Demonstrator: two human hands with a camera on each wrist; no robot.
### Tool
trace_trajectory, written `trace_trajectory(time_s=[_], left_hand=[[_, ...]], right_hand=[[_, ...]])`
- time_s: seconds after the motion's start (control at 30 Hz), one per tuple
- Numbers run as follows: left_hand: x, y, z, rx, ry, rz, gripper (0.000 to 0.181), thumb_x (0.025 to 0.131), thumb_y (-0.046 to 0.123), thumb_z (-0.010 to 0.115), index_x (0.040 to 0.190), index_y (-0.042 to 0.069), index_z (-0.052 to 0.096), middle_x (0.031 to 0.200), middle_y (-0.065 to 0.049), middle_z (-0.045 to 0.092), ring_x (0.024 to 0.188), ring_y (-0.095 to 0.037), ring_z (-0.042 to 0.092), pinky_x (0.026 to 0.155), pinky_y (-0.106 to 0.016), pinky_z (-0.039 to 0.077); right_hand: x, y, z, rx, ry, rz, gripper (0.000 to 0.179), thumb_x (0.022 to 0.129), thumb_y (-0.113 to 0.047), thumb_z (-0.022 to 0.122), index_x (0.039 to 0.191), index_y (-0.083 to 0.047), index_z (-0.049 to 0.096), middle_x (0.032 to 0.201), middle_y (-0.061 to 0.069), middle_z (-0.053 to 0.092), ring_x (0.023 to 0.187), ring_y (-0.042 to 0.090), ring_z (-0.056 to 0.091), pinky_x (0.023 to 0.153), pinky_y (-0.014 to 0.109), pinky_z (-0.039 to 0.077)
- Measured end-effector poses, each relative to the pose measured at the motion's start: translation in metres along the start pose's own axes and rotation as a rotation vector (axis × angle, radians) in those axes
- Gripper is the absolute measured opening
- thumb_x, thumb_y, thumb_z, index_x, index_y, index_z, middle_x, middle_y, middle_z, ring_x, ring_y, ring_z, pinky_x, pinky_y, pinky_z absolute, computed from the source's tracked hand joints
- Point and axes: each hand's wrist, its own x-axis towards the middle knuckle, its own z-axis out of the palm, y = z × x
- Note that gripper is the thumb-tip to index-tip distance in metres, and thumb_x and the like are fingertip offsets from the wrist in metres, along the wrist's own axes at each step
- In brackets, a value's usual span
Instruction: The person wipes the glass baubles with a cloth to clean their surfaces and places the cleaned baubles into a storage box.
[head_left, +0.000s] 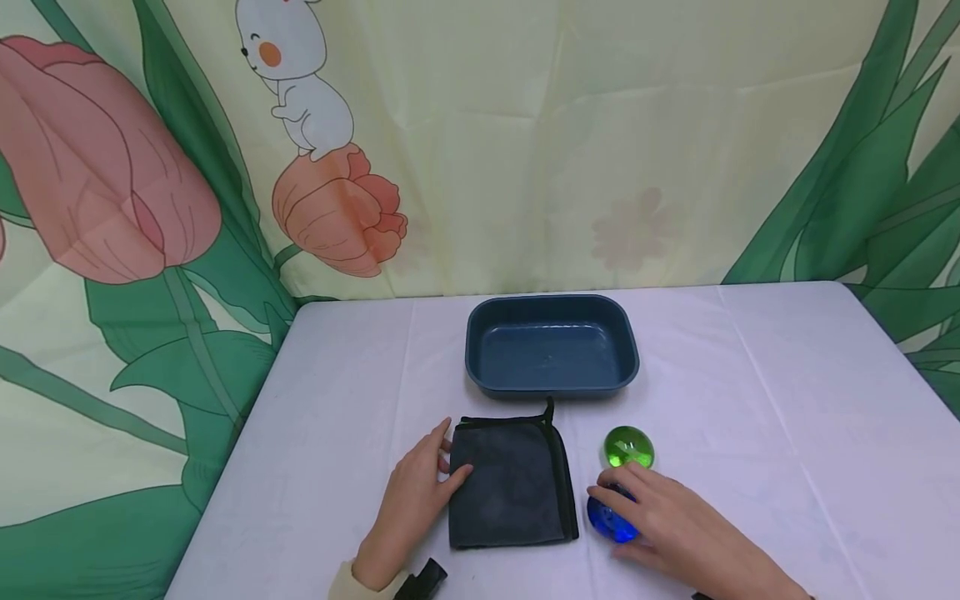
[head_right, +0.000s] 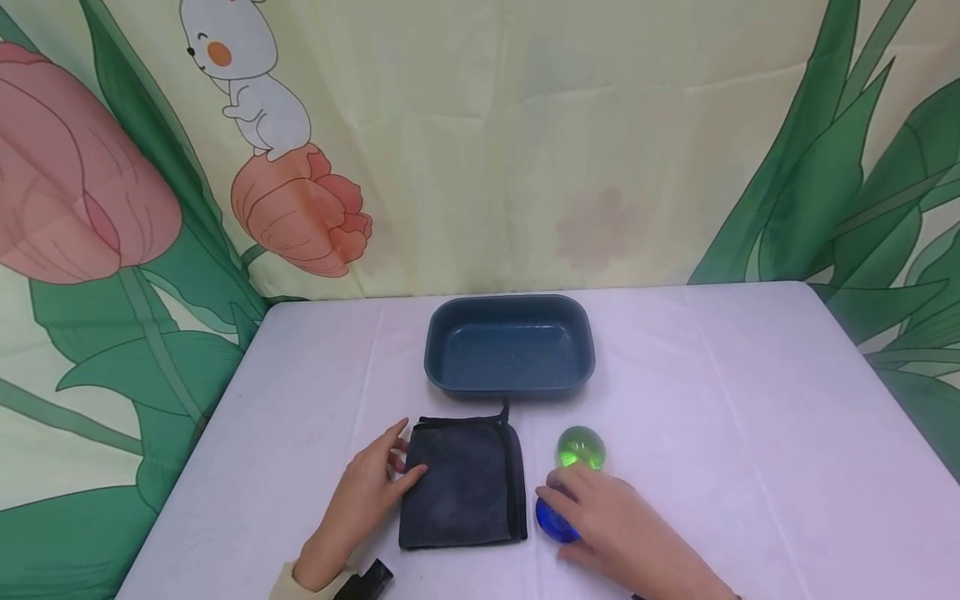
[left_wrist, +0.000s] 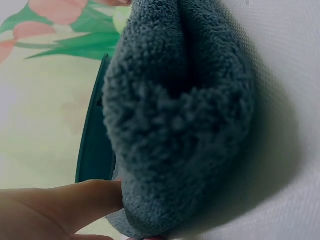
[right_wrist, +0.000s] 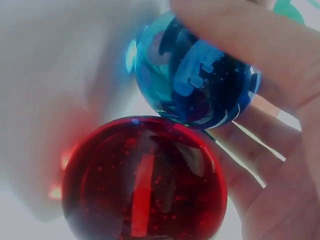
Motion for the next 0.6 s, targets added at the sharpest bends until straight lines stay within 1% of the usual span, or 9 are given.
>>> trace_trajectory(time_s=[0.1, 0.17, 0.33, 0.43, 0.6], left_hand=[[-0.0003, -0.0003, 0.0008, -0.046, 0.006, 0.006, 0.065, 0.080, 0.021, 0.084, 0.134, -0.001, 0.057, 0.093, 0.000, 0.065, 0.069, -0.005, 0.053, 0.060, -0.021, 0.045], [-0.0005, -0.0005, 0.0012, -0.079, 0.012, 0.015, 0.060, 0.078, 0.017, 0.085, 0.129, -0.002, 0.059, 0.088, 0.000, 0.065, 0.068, -0.005, 0.055, 0.061, -0.021, 0.047], [0.0004, -0.0001, 0.0010, -0.146, 0.026, 0.026, 0.052, 0.076, 0.010, 0.085, 0.123, 0.000, 0.063, 0.082, 0.000, 0.064, 0.066, -0.004, 0.057, 0.059, -0.020, 0.051], [0.0009, -0.0002, 0.0012, -0.178, 0.028, 0.014, 0.050, 0.077, 0.009, 0.084, 0.122, 0.002, 0.064, 0.084, 0.001, 0.065, 0.068, -0.004, 0.057, 0.060, -0.020, 0.051], [0.0006, -0.0017, 0.0015, -0.255, 0.012, -0.005, 0.046, 0.081, 0.010, 0.081, 0.123, 0.002, 0.063, 0.088, -0.001, 0.066, 0.071, -0.005, 0.058, 0.062, -0.020, 0.051]], right_hand=[[-0.0013, -0.0004, 0.0013, -0.022, 0.044, -0.061, 0.066, 0.071, -0.040, 0.088, 0.127, -0.016, 0.064, 0.120, 0.000, 0.059, 0.104, 0.018, 0.058, 0.076, 0.036, 0.061], [-0.0018, -0.0008, 0.0016, -0.025, 0.057, -0.079, 0.066, 0.070, -0.034, 0.090, 0.127, -0.015, 0.063, 0.121, 0.001, 0.059, 0.104, 0.018, 0.059, 0.075, 0.036, 0.061], [-0.0018, -0.0025, 0.0002, -0.043, 0.033, -0.058, 0.062, 0.073, -0.028, 0.088, 0.128, -0.015, 0.063, 0.125, 0.003, 0.060, 0.108, 0.019, 0.062, 0.078, 0.038, 0.061], [-0.0016, -0.0032, -0.0009, -0.056, 0.018, -0.056, 0.060, 0.076, -0.029, 0.086, 0.129, -0.014, 0.062, 0.126, 0.003, 0.061, 0.111, 0.019, 0.061, 0.080, 0.039, 0.061], [-0.0010, -0.0038, -0.0034, -0.065, -0.014, -0.055, 0.058, 0.079, -0.032, 0.083, 0.131, -0.014, 0.062, 0.126, 0.003, 0.062, 0.113, 0.019, 0.061, 0.081, 0.039, 0.061]])
